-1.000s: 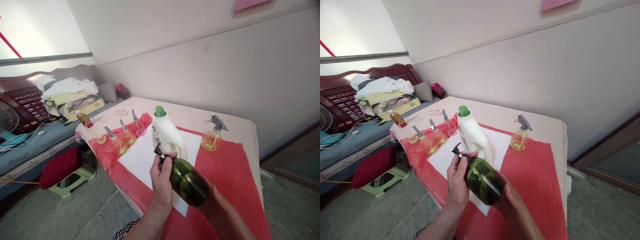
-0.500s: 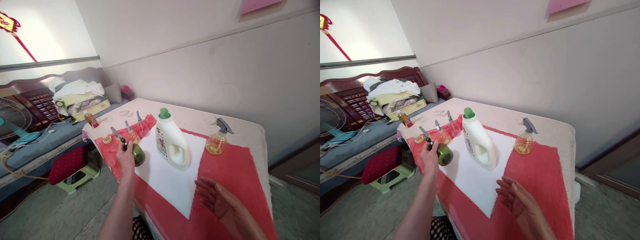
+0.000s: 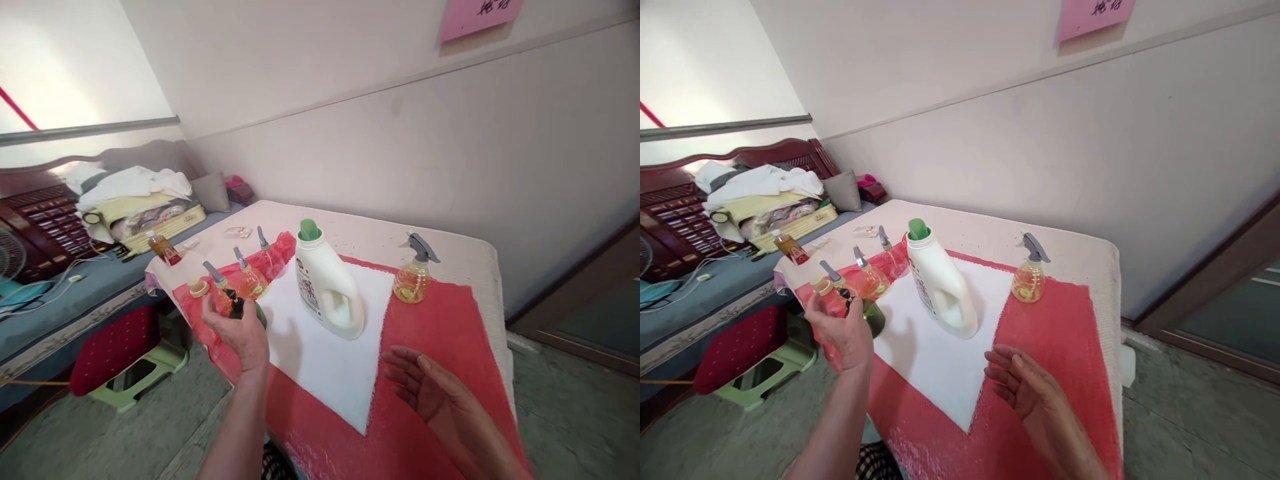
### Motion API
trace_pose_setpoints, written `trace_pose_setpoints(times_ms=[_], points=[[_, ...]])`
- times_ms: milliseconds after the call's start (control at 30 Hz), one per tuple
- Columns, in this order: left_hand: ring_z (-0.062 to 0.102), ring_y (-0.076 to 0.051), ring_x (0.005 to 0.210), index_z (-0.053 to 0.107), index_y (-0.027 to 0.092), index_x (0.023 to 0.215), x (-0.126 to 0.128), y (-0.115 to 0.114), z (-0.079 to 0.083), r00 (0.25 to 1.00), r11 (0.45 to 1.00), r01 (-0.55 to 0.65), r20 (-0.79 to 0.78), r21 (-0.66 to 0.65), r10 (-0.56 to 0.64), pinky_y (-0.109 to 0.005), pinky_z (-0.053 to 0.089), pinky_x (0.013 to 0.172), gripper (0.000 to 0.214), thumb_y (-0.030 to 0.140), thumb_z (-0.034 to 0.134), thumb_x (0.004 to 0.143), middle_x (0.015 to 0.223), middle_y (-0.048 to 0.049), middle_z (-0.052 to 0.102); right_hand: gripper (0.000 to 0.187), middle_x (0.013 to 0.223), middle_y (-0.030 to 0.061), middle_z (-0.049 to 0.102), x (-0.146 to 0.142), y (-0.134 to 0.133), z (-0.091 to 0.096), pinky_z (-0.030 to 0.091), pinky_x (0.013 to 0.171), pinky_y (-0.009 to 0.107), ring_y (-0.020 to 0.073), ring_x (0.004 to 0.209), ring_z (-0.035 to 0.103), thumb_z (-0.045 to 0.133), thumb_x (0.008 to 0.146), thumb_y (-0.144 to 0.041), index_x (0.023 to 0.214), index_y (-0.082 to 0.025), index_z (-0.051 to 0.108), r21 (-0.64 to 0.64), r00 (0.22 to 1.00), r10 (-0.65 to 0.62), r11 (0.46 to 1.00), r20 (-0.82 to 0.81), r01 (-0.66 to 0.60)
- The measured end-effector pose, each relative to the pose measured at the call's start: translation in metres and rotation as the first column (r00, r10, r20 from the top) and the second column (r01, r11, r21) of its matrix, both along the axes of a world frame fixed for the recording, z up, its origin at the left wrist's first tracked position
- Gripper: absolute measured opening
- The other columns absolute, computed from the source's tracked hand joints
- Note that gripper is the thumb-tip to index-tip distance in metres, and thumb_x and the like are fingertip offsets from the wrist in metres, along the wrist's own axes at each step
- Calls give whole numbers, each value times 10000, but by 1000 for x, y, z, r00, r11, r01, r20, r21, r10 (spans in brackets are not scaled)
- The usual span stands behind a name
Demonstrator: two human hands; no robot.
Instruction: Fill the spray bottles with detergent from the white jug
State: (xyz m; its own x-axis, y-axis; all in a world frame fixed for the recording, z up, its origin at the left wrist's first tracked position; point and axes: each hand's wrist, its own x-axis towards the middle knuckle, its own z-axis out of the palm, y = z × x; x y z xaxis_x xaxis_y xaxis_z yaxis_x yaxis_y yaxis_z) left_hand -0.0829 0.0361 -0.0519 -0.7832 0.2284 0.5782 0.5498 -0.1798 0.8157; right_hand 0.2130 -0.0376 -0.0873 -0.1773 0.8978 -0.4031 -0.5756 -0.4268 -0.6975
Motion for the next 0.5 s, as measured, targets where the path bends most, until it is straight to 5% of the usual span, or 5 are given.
trace_pose_setpoints(times_ms=[67,167,333,400,500], points=[[457,-233,1272,447,201,1290,27,-8,4,979,978,197,-65,71,-193,-399,374,1050,582,194,658,748,1385,-130,454,381,1107,90,690,1,2,0,489,820,330,219,953,636,700,750,-497,1009,-217,699,3,1000,-18,1000,1,18],[536,-237,1209,553,200,1196,70,-22,2,854,860,510,-132,24,-503,-404,421,1020,377,178,596,822,1330,-133,533,354,1077,90,697,2,6,0,490,805,331,214,929,642,696,760,-480,986,-207,698,23,998,-62,998,14,62],[655,-217,1044,654,212,1072,117,-38,-4,547,632,756,-367,-169,-752,-342,498,937,310,67,571,811,1073,-96,702,391,1033,74,697,4,12,-3,492,759,319,211,885,646,742,709,-463,994,-206,670,123,948,-222,972,228,198],[668,-221,1018,657,206,1066,125,-40,-4,462,562,804,-392,-193,-796,-331,522,901,326,42,560,802,1046,-108,711,423,1093,69,675,6,18,-7,497,798,342,230,948,635,724,714,-488,1028,-215,648,214,847,-309,948,433,237],[668,-230,1014,648,197,1066,131,-40,-3,433,532,821,-380,-210,-818,-339,532,883,331,28,536,804,1040,-125,708,540,1246,83,595,12,37,-13,470,926,385,255,1118,568,690,728,-518,1164,-224,570,361,621,-437,897,651,253]])
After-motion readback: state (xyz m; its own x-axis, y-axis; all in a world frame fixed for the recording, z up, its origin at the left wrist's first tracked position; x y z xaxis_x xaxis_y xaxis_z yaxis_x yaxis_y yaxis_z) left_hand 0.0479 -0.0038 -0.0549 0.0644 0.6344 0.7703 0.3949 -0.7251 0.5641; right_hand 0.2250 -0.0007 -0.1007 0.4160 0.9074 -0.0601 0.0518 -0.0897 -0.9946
